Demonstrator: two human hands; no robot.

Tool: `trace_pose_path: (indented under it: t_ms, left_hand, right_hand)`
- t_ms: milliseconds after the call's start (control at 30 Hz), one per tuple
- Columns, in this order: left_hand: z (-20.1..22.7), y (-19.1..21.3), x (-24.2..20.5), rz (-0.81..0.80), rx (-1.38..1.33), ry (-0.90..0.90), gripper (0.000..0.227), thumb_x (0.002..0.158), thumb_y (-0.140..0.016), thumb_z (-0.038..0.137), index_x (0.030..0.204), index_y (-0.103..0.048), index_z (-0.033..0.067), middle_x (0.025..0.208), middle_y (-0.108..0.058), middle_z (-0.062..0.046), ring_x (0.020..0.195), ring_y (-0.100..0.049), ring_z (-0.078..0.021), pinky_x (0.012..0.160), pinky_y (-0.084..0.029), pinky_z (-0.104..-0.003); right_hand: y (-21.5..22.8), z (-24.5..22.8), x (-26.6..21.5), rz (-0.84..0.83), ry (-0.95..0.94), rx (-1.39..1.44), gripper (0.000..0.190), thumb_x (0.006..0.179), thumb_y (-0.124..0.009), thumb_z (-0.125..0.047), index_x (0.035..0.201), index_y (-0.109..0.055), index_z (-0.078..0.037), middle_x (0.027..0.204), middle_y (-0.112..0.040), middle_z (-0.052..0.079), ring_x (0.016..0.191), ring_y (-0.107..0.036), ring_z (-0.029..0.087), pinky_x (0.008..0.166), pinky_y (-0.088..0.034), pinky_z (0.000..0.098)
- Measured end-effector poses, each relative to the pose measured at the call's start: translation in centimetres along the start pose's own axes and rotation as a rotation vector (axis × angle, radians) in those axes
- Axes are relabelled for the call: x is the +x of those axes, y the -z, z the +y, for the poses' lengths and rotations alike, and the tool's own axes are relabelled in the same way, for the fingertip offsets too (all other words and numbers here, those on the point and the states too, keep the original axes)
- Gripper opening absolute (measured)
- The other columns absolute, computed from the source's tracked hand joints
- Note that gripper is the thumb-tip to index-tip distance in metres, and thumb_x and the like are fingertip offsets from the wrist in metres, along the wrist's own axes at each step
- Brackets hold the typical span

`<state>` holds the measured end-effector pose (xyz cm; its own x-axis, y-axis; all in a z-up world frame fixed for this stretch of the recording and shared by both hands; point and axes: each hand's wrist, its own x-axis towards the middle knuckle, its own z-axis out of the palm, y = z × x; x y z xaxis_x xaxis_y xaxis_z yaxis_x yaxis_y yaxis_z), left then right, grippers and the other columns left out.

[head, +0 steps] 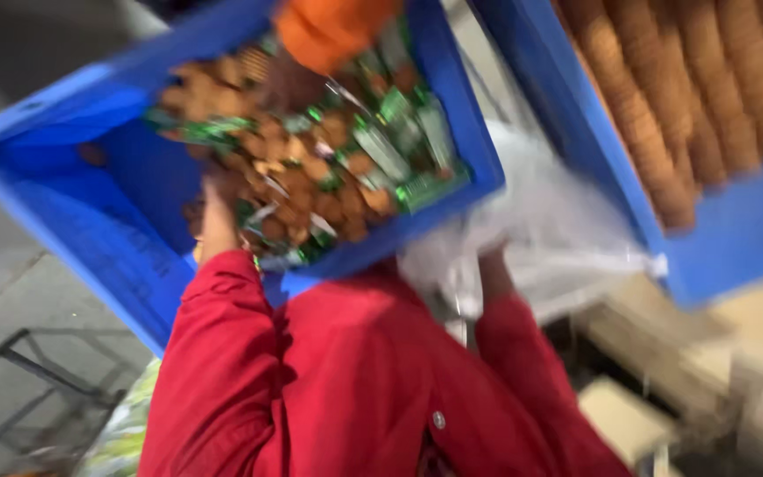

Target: The person repeatedly picks stacks of round cookies from a blue crate, places them into green foil wrappers, and returns the wrapped units to the same crate. The hands work continuously, handling cookies and wrappers one at a time.

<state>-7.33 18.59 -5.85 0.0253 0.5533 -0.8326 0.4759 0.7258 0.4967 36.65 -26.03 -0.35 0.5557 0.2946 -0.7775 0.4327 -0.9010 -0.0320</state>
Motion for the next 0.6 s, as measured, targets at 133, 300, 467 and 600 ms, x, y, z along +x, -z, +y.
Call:
trace_pose_path:
  t_ms: [133,300,467,600]
  left_hand:
    - [0.1,-4.9,0.7,-0.131,0.081,0.084,0.039,0.092,-0.057,0.041,0.117,-0.067,0.0122,0.103,-0.07,-0.014,0.09,-0.065,-0.0354,0.075,-0.052,-0.055]
    - [3.9,-5.3,1.8,-0.164,0.0,0.141,0.04,0.094,-0.055,0.045,0.117,-0.067,0.014,0.102,-0.07,-0.013,0.088,-0.065,-0.0344,0.072,-0.052,-0.055]
    - [2.3,-4.3,1.4,-0.234,-0.142,0.243,0.036,0.095,-0.051,0.048,0.11,-0.065,0.018,0.096,-0.069,-0.011,0.083,-0.063,-0.0346,0.067,-0.052,-0.058]
    - [2.5,-5.4,2.2,-0.334,-0.158,0.262,0.022,0.091,-0.051,0.039,0.095,-0.062,0.0203,0.087,-0.068,-0.007,0.075,-0.063,-0.0293,0.063,-0.054,-0.054]
  right_hand:
    - [-3.1,2.4,-3.0,0.318,-0.146,0.383,0.028,0.092,-0.066,-0.016,0.119,-0.068,-0.011,0.113,-0.072,0.017,0.107,-0.07,0.037,0.094,-0.056,0.047]
    - [-6.3,0.7,-5.1,-0.182,0.019,0.295,0.03,0.089,-0.067,-0.02,0.118,-0.071,-0.012,0.112,-0.074,0.016,0.107,-0.071,0.036,0.093,-0.056,0.0467]
    - [-5.5,3.7,-5.9,0.633,-0.416,0.668,0.037,0.089,-0.069,-0.026,0.123,-0.067,-0.011,0.112,-0.074,0.019,0.107,-0.07,0.039,0.093,-0.055,0.0484]
    - [-4.0,4.0,-5.6,0.106,-0.228,0.34,0.093,0.073,-0.089,-0.038,0.143,-0.039,-0.004,0.116,-0.067,0.026,0.109,-0.062,0.045,0.091,-0.05,0.0498]
